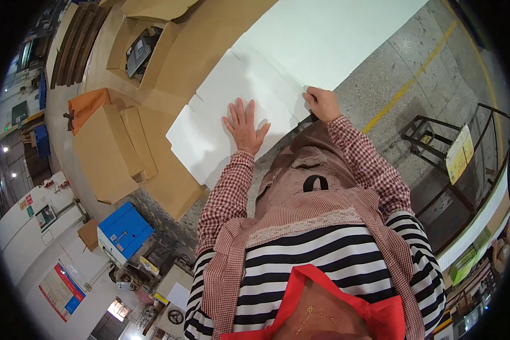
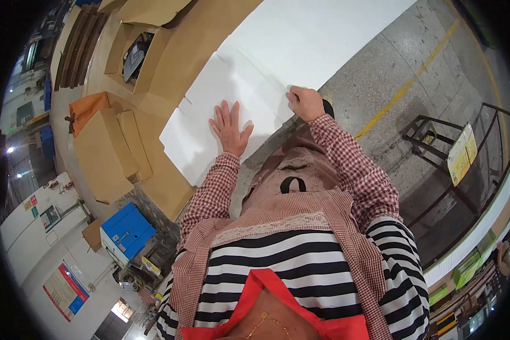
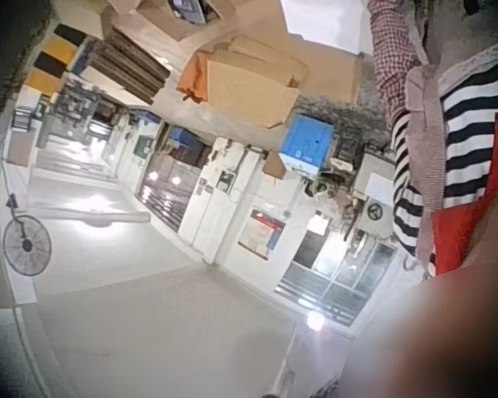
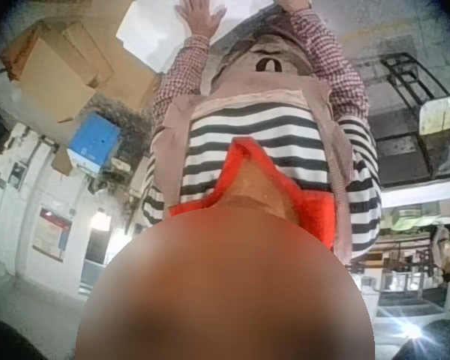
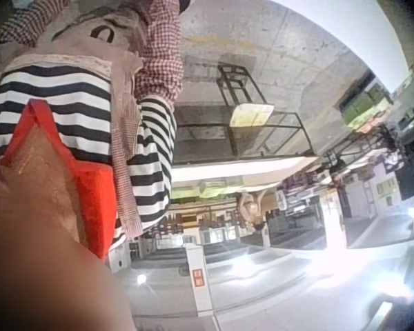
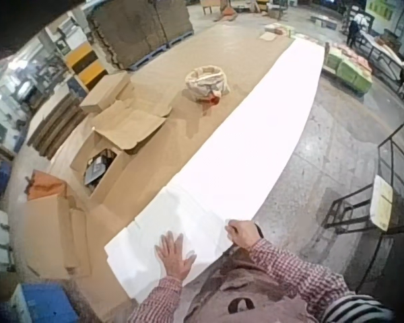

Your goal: Applying glue to a large sheet of paper using a handheld brush.

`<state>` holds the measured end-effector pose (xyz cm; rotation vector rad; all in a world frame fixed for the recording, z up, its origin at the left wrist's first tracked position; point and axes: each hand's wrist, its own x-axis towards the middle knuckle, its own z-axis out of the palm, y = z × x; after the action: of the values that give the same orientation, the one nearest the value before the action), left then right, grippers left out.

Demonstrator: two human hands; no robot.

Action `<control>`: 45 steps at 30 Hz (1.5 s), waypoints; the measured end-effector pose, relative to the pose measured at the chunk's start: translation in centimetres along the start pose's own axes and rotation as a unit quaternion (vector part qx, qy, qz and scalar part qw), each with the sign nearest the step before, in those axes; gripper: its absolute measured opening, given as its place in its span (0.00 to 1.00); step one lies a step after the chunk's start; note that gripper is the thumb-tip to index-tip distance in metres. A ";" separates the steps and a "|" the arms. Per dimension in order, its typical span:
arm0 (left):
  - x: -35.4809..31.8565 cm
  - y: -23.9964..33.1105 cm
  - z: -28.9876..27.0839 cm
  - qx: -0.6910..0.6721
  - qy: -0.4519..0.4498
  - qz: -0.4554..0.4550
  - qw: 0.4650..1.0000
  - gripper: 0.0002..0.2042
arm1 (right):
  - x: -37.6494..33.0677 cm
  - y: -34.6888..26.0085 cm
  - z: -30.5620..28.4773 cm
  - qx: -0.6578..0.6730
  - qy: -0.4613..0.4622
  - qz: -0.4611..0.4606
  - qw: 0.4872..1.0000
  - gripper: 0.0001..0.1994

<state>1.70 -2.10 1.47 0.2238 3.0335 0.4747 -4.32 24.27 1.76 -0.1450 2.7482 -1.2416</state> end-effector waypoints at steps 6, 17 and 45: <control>-0.2 -0.1 0.6 0.048 0.003 0.002 0.999 0.39 | 0.2 0.0 0.4 -0.055 0.035 -0.023 0.998 0.12; 0.2 0.1 1.0 0.048 0.026 -0.018 0.998 0.36 | -0.4 -1.4 -0.6 -0.006 0.011 0.036 0.999 0.11; 0.5 0.9 1.1 0.043 0.000 -0.007 0.999 0.39 | -1.3 -1.1 0.9 0.060 0.060 0.100 0.991 0.08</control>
<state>1.42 -0.87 0.71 0.2064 3.0556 0.3442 -2.83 23.10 2.13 0.2178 2.6947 -1.3943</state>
